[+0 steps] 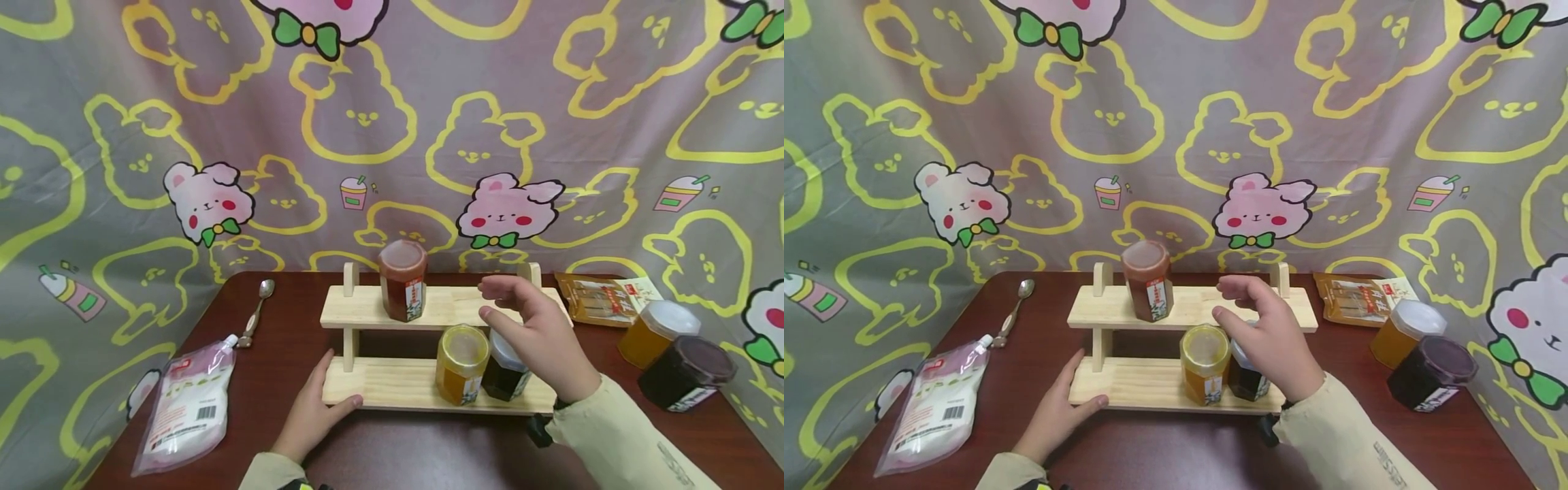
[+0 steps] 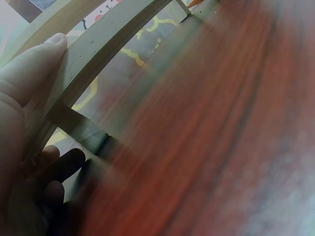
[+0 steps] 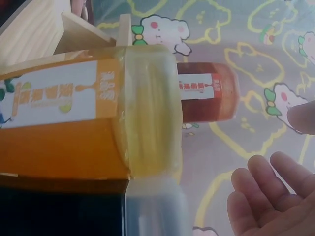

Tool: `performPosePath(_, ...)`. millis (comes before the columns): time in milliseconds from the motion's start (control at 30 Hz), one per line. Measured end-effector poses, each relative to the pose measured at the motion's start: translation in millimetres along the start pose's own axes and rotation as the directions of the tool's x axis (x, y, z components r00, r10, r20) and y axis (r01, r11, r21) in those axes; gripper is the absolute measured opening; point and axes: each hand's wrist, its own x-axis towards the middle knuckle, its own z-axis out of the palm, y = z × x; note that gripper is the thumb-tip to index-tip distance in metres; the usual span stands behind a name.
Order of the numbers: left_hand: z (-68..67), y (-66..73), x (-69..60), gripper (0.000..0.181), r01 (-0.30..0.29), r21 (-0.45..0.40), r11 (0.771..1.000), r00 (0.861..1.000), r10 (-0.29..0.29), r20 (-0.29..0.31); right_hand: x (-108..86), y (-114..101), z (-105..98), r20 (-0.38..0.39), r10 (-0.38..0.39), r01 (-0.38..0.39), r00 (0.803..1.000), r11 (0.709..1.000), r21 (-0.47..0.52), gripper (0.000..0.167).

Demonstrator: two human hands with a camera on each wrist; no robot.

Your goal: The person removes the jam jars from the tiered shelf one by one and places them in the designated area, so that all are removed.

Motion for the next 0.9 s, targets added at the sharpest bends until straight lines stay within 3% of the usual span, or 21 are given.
performPosePath(733,-1.4,0.6,1.6,0.106,0.037,-0.071,0.997,0.999,-0.037,0.010,31.5,-8,24,0.084,0.041,-0.048,0.996,0.996,0.078,0.050)
performPosePath(900,-2.9,-0.9,2.9,0.106,0.072,-0.140,0.988,0.997,-0.069,0.021,37.0,-10,30,0.109,0.073,-0.086,0.991,0.990,0.116,0.054)
